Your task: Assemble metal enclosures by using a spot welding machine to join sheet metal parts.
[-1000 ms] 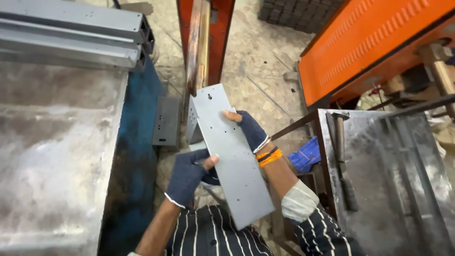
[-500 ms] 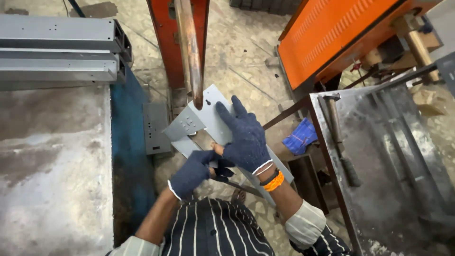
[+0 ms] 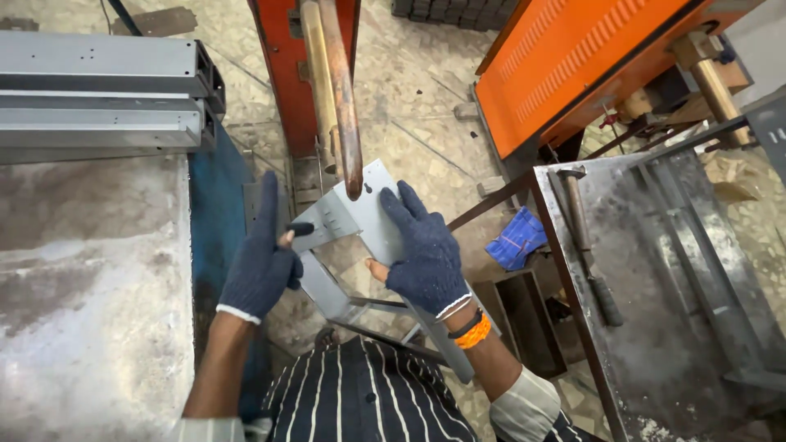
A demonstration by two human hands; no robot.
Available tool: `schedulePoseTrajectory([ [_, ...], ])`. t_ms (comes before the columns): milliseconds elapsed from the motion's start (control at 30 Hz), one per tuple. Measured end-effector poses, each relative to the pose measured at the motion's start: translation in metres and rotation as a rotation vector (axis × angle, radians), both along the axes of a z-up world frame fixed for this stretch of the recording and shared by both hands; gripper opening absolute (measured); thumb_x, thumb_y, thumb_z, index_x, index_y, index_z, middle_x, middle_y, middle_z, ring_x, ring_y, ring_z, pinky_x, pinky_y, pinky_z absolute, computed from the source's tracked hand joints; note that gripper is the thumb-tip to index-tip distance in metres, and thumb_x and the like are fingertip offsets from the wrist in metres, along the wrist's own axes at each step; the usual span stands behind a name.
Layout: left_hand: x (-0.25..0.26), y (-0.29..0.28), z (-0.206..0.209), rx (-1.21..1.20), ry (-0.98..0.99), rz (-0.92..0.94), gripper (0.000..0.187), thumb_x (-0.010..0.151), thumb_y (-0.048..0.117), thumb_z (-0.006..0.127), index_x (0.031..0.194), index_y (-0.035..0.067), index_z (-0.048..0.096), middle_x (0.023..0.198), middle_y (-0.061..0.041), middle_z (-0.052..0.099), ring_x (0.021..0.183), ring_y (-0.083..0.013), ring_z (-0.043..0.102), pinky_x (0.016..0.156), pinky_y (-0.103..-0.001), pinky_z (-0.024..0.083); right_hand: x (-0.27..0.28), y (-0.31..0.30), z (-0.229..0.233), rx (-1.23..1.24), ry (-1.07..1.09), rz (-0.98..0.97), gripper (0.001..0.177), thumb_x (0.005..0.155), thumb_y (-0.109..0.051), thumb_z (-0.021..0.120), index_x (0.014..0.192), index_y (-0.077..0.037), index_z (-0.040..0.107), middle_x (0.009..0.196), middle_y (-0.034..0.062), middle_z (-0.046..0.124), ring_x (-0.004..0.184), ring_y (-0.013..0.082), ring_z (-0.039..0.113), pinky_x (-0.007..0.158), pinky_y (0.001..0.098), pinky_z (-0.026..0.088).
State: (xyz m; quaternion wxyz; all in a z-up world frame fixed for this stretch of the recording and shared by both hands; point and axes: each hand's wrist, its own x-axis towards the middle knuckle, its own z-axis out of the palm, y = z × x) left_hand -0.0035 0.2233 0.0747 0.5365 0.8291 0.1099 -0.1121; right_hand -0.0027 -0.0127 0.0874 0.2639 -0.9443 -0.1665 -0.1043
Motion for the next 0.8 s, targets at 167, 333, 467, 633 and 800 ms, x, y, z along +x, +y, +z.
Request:
schedulePoseTrajectory([
  [167, 0.026, -0.001, -0.038, 0.157, -0.309, 0.008, 0.057, 0.095, 0.007, 0.066, 0.147, 0.020, 0.045, 0.090, -0.013, 0.078, 0.066, -0.0291, 0.071, 0.060, -0.040, 0.056, 0.004, -0.005, 0.003, -0.023, 0.001, 0.029, 0.097, 0.059, -0.036, 0.089, 0.147, -0.014, 0.053, 0.152, 0.0215, 0.051, 0.092, 0.0394, 0.065, 0.084, 0.0469, 0.055],
  [333, 0.030, -0.012, -0.031, 0.161, -0.529, 0.019, 0.023, 0.096, 0.021, 0.073, 0.117, 0.012, 0.076, 0.088, -0.015, 0.075, 0.076, -0.0242, 0.077, 0.070, -0.036, 0.058, 0.007, -0.005, 0.012, -0.054, 0.021, 0.032, 0.097, 0.057, -0.035, 0.089, 0.146, -0.016, 0.054, 0.152, 0.0185, 0.052, 0.090, 0.0388, 0.065, 0.082, 0.0466, 0.055],
  [467, 0.036, -0.015, -0.043, -0.042, -0.607, -0.043, 0.030, 0.097, 0.019, 0.070, 0.126, 0.011, 0.074, 0.117, -0.015, 0.073, 0.106, -0.0241, 0.071, 0.090, -0.035, 0.054, 0.009, -0.007, 0.013, -0.064, 0.033, 0.036, 0.098, 0.055, -0.034, 0.089, 0.145, -0.016, 0.055, 0.150, 0.0188, 0.053, 0.089, 0.0388, 0.065, 0.080, 0.0466, 0.056],
  [633, 0.044, -0.027, -0.068, -0.401, -0.453, -0.086, 0.039, 0.101, 0.024, 0.063, 0.136, 0.006, 0.066, 0.132, -0.009, 0.071, 0.122, -0.0165, 0.064, 0.105, -0.031, 0.050, 0.008, -0.005, 0.008, -0.065, -0.005, 0.043, 0.097, 0.056, -0.035, 0.088, 0.145, -0.014, 0.055, 0.148, 0.0201, 0.055, 0.089, 0.0404, 0.066, 0.080, 0.0473, 0.056],
  [800, 0.045, -0.047, -0.074, -0.310, -0.543, 0.050, 0.057, 0.083, 0.028, 0.083, 0.130, 0.000, 0.068, 0.124, -0.014, 0.074, 0.115, -0.0183, 0.067, 0.104, -0.033, 0.051, 0.008, 0.000, 0.002, -0.037, -0.094, 0.014, 0.093, 0.058, -0.035, 0.088, 0.143, -0.013, 0.057, 0.145, 0.0221, 0.058, 0.087, 0.0414, 0.067, 0.080, 0.0470, 0.056],
])
